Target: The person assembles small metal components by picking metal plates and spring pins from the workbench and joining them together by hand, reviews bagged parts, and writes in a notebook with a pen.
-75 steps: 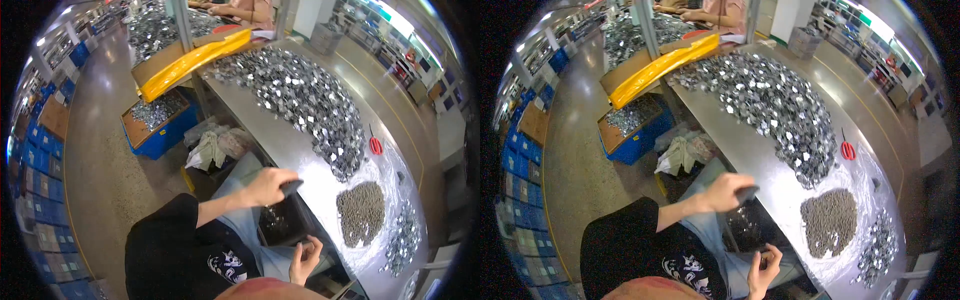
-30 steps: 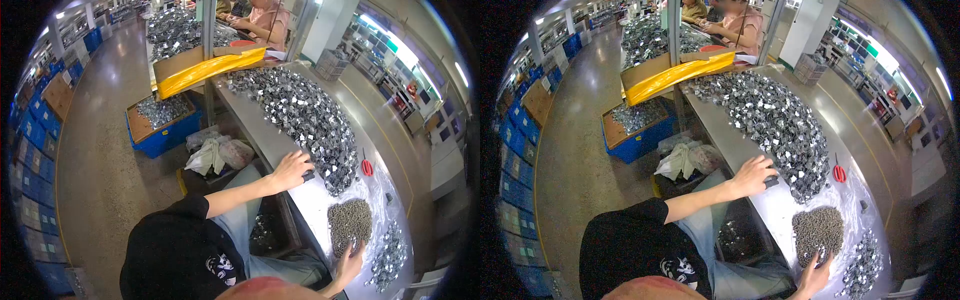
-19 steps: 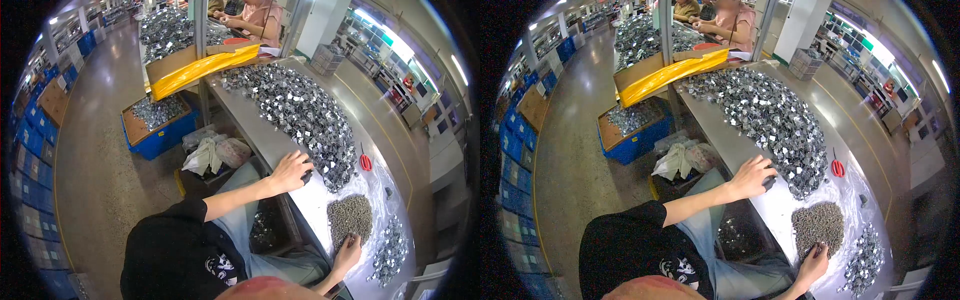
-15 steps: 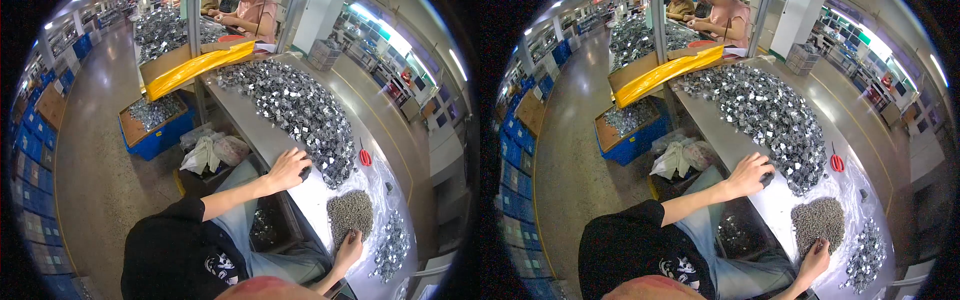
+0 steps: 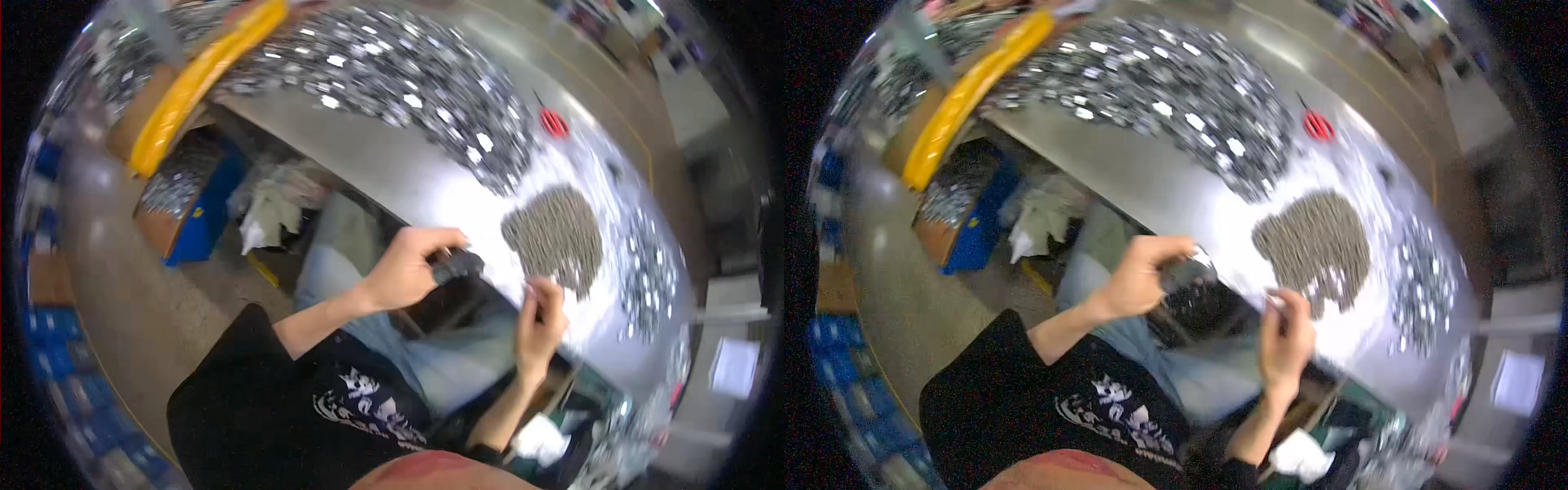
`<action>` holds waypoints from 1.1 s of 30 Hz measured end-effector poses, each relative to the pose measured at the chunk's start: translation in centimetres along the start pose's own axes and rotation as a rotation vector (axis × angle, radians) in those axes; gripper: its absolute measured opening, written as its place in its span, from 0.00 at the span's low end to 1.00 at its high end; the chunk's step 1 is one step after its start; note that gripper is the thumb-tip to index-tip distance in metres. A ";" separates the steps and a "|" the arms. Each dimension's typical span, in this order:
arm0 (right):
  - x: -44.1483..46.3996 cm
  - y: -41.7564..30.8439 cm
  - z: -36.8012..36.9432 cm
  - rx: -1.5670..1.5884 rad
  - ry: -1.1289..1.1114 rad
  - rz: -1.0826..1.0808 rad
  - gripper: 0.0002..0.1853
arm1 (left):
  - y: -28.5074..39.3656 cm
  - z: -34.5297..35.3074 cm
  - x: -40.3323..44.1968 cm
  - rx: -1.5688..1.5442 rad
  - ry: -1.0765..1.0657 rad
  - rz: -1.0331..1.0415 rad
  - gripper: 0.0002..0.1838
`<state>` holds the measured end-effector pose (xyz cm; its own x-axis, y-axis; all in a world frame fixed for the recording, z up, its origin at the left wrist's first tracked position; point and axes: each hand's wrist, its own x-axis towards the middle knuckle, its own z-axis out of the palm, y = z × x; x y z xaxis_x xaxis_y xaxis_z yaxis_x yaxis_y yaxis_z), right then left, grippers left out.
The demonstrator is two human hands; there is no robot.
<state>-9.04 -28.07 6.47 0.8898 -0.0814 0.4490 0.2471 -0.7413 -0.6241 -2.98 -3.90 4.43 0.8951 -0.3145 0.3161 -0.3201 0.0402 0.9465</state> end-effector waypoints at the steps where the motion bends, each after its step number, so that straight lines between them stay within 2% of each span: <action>1: -0.3 -0.9 0.5 -0.005 0.004 -0.025 0.10 | 0.5 0.5 -0.4 0.066 0.036 0.068 0.08; 2: -0.6 -1.6 0.3 -0.049 -0.068 0.033 0.10 | 0.3 0.9 -1.0 0.056 0.035 0.065 0.08; 3: -0.2 -2.2 0.6 0.016 -0.043 -0.042 0.09 | 0.2 1.2 -1.2 0.053 0.040 0.068 0.07; 4: -0.4 -2.2 0.6 -0.001 -0.074 -0.034 0.09 | 0.6 1.0 -1.1 0.082 -0.019 0.092 0.05; 5: -0.2 -2.3 1.0 0.022 -0.044 -0.062 0.09 | 0.6 1.6 -1.4 0.019 0.054 0.048 0.05; 7: -0.1 -2.3 1.2 0.034 -0.037 -0.082 0.09 | 0.5 1.1 -1.2 0.110 -0.005 0.073 0.04; 11: -0.1 -2.6 0.9 -0.056 -0.023 -0.176 0.09 | 0.7 1.4 -1.5 0.147 -0.043 0.057 0.01; 22: 0.0 -2.5 0.8 -0.073 0.081 -0.362 0.12 | 1.8 2.0 -1.5 0.232 -0.075 0.175 0.07; 25: -0.3 -2.8 0.8 -0.023 0.119 -0.395 0.13 | 1.8 2.0 -1.9 0.014 -0.138 0.030 0.07; 28: -0.8 -2.8 0.6 -0.051 0.060 -0.410 0.14 | 2.4 2.7 -2.2 -0.418 -0.200 -0.241 0.06; 33: -0.7 -3.3 0.5 0.044 0.010 -0.391 0.14 | 2.0 2.1 -2.6 -0.379 -0.223 -0.147 0.05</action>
<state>-10.30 -25.24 7.92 0.7216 0.1948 0.6643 0.5832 -0.6881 -0.4317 -6.63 -5.01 5.31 0.8204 -0.5377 0.1946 -0.0219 0.3106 0.9503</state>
